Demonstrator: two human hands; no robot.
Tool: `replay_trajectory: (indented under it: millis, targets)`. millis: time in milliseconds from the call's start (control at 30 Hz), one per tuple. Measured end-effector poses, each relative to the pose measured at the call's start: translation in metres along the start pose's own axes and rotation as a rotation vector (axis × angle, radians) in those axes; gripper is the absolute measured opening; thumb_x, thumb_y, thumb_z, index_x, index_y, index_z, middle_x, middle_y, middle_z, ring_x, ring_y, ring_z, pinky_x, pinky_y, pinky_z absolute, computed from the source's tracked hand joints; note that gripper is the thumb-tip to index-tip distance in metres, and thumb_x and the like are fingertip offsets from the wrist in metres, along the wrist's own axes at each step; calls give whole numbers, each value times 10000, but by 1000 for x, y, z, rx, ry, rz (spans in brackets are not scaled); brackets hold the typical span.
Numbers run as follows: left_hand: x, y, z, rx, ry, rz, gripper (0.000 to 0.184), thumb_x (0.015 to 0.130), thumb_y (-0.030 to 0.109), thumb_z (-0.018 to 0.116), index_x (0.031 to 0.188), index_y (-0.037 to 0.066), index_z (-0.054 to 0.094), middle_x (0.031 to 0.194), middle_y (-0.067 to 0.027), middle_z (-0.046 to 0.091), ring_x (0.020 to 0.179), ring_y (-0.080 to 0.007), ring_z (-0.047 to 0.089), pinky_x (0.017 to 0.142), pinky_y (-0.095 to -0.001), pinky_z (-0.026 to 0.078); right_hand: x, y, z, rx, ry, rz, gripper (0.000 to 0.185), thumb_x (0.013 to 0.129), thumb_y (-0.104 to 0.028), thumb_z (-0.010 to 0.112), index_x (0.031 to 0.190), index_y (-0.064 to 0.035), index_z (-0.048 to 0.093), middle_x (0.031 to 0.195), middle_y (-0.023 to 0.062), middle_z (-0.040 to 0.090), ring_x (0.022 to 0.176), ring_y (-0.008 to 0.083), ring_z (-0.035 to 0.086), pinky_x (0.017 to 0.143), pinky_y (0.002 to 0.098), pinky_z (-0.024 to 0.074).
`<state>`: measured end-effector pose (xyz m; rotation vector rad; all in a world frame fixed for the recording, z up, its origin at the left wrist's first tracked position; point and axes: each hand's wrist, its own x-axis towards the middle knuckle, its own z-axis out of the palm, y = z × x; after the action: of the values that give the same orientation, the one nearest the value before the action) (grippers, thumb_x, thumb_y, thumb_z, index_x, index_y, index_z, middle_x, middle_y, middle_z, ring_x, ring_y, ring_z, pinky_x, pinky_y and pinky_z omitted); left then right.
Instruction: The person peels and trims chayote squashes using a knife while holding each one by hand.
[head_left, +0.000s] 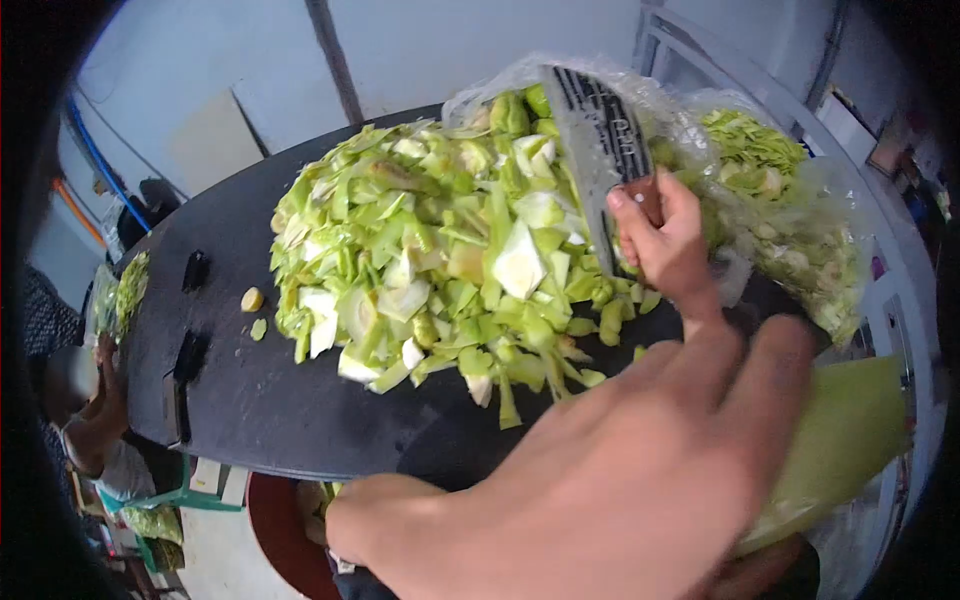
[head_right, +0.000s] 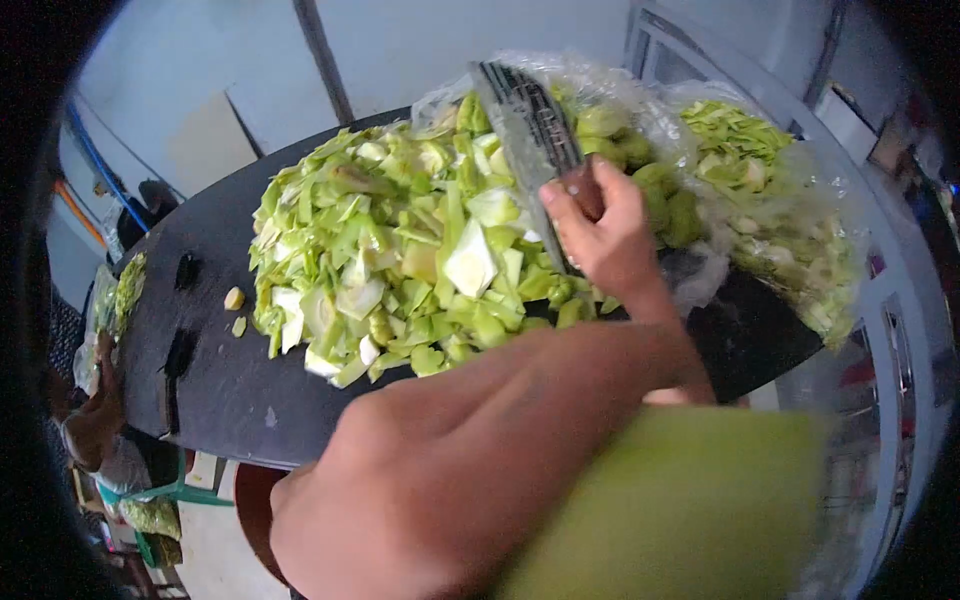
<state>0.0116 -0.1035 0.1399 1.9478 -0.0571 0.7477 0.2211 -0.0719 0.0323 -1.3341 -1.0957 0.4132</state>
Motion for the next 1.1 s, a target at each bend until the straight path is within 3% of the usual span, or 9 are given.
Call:
replay_trajectory:
  millis: [67, 133, 433, 633, 733, 800, 867, 967, 1100]
  targets:
    - [-4, 0, -1, -21, 1, -21, 529, 623, 154, 725, 1029, -129, 541, 910, -284, 618, 803, -439, 658, 728, -444, 557, 1, 13, -4, -61, -5, -140, 189, 907, -134, 692, 839, -55, 535, 591, -51, 478, 491, 41, 416, 454, 242, 330]
    - [-5, 0, -2, -37, -1, -22, 553, 611, 158, 726, 1043, -133, 538, 913, -282, 621, 799, -431, 661, 716, -434, 559, -3, 2, 1, -9, -37, 23, 164, 946, -155, 649, 919, -33, 542, 588, -17, 496, 456, 67, 454, 429, 245, 365]
    - [-13, -1, -9, -185, 68, -150, 666, 561, 178, 730, 1105, -149, 527, 928, -273, 635, 782, -396, 675, 663, -393, 567, -4, -6, 5, 53, -37, 23, 196, 938, -146, 659, 849, -48, 514, 590, -37, 483, 468, 38, 424, 418, 238, 325]
    - [-50, -1, -27, -418, 534, -501, 743, 528, 192, 733, 1146, -160, 519, 939, -267, 644, 771, -372, 684, 628, -366, 572, 1, -8, -14, 3, 15, -43, 188, 926, -155, 664, 850, -55, 523, 568, -46, 478, 468, 36, 438, 426, 236, 342]
    - [-113, -13, -56, -406, 656, -425, 739, 622, 297, 737, 1152, -166, 511, 925, -275, 637, 792, -358, 676, 653, -358, 563, -4, -4, -27, 55, 22, -43, 191, 936, -161, 664, 869, -53, 522, 573, -47, 478, 464, 36, 430, 423, 229, 339]
    - [-169, -2, -81, -259, 631, -653, 769, 659, 301, 730, 1231, -155, 492, 988, -253, 653, 882, -298, 659, 769, -344, 526, -9, -3, -39, 58, 26, -13, 191, 940, -161, 664, 879, -51, 521, 576, -45, 478, 462, 37, 427, 421, 226, 337]
    - [-219, 15, -87, -132, 744, -833, 817, 669, 369, 764, 1254, -132, 493, 972, -230, 653, 850, -283, 657, 760, -342, 527, -14, 3, -54, 34, 85, 15, 185, 942, -153, 658, 885, -43, 521, 575, -34, 477, 464, 41, 426, 417, 227, 336]
    - [-310, 20, -88, 55, 929, -908, 606, 780, 352, 710, 1197, -54, 544, 941, -164, 653, 792, -242, 654, 692, -339, 528, -19, 7, -76, -54, 83, 1, 170, 950, -154, 635, 907, -29, 528, 600, -16, 498, 467, 54, 444, 422, 238, 351]
    - [-468, -22, -66, -118, 1208, -1273, 428, 863, 313, 644, 1140, -4, 568, 918, -117, 651, 761, -216, 651, 648, -336, 529, -19, 6, -82, -54, 85, 13, 167, 959, -148, 611, 912, -8, 534, 611, -1, 516, 460, 68, 456, 426, 247, 368]
